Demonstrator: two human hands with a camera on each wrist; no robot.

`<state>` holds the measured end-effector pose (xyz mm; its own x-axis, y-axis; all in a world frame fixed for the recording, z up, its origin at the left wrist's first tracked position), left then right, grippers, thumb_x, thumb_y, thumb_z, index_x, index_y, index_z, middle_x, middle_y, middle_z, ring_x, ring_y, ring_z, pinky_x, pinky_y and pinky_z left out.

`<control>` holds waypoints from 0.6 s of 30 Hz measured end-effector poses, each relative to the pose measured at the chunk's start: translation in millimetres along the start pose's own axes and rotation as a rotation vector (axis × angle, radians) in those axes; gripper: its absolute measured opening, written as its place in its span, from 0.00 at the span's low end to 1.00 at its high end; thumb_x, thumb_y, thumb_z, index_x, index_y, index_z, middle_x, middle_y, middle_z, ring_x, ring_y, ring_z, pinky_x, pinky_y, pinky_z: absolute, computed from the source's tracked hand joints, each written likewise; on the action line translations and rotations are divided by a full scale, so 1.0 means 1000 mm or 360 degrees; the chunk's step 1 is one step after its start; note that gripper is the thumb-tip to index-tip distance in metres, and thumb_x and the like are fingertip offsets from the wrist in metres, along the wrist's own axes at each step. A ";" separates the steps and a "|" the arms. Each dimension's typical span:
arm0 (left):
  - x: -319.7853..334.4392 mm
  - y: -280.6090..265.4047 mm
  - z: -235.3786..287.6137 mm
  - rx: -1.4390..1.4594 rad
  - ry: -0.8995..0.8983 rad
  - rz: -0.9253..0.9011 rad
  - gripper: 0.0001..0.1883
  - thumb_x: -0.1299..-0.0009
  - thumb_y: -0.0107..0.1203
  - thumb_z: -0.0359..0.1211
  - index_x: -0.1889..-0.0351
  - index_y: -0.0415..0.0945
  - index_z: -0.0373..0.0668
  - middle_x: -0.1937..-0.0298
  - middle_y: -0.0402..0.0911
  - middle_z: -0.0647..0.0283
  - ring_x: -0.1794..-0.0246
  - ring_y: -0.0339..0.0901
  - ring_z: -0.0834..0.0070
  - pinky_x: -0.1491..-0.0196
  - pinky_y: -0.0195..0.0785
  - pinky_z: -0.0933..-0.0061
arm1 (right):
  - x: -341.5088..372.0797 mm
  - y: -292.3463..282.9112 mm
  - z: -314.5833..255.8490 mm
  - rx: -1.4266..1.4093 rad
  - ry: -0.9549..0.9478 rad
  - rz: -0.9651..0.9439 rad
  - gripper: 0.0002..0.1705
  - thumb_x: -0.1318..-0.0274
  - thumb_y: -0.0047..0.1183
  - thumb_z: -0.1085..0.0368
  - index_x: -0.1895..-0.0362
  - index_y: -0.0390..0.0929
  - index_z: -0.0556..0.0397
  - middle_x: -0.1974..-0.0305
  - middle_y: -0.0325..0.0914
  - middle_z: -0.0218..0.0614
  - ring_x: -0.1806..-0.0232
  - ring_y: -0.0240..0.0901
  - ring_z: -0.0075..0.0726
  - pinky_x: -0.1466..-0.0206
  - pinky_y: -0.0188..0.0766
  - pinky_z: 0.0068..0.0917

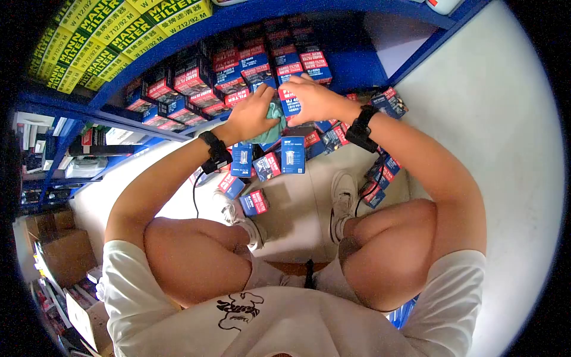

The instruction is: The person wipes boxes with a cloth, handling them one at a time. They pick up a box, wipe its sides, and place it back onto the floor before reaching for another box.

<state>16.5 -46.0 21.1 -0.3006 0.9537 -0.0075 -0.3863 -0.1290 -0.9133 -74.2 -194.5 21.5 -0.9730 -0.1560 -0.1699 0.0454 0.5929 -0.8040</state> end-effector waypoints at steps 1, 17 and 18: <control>-0.002 -0.003 0.003 -0.0002 0.0005 0.0003 0.31 0.42 0.67 0.38 0.43 0.65 0.39 0.47 0.71 0.49 0.49 0.76 0.46 0.50 0.73 0.49 | 0.000 0.000 0.003 0.0005 0.0000 0.0004 0.48 0.69 0.77 0.52 0.42 0.72 0.60 0.48 0.72 0.47 0.43 0.65 0.56 0.37 0.65 0.43; -0.003 0.007 -0.019 -0.0044 -0.0145 -0.0123 0.31 0.40 0.65 0.39 0.42 0.65 0.37 0.46 0.71 0.48 0.48 0.77 0.46 0.50 0.75 0.48 | -0.008 -0.034 -0.008 -0.0028 0.0176 -0.0026 0.49 0.63 0.76 0.52 0.36 0.70 0.57 0.39 0.71 0.53 0.33 0.66 0.55 0.30 0.64 0.40; -0.002 0.005 -0.021 -0.0024 -0.0136 -0.0108 0.31 0.39 0.65 0.39 0.42 0.65 0.37 0.46 0.71 0.48 0.48 0.77 0.45 0.49 0.75 0.48 | -0.008 -0.041 -0.015 0.0025 0.0253 0.0010 0.50 0.62 0.76 0.51 0.35 0.70 0.58 0.39 0.71 0.54 0.35 0.67 0.55 0.30 0.64 0.39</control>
<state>33.6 -43.2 7.8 -0.3477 0.9334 0.0888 -0.3953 -0.0601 -0.9166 -71.6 -205.2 64.4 -0.9962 -0.0244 -0.0837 0.0541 0.5810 -0.8121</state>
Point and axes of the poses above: each hand's wrist, its own x-axis away from the middle knuckle, its own y-axis out of the palm, z = x × y, the point moved 4 cm from there along -x, towards the middle knuckle
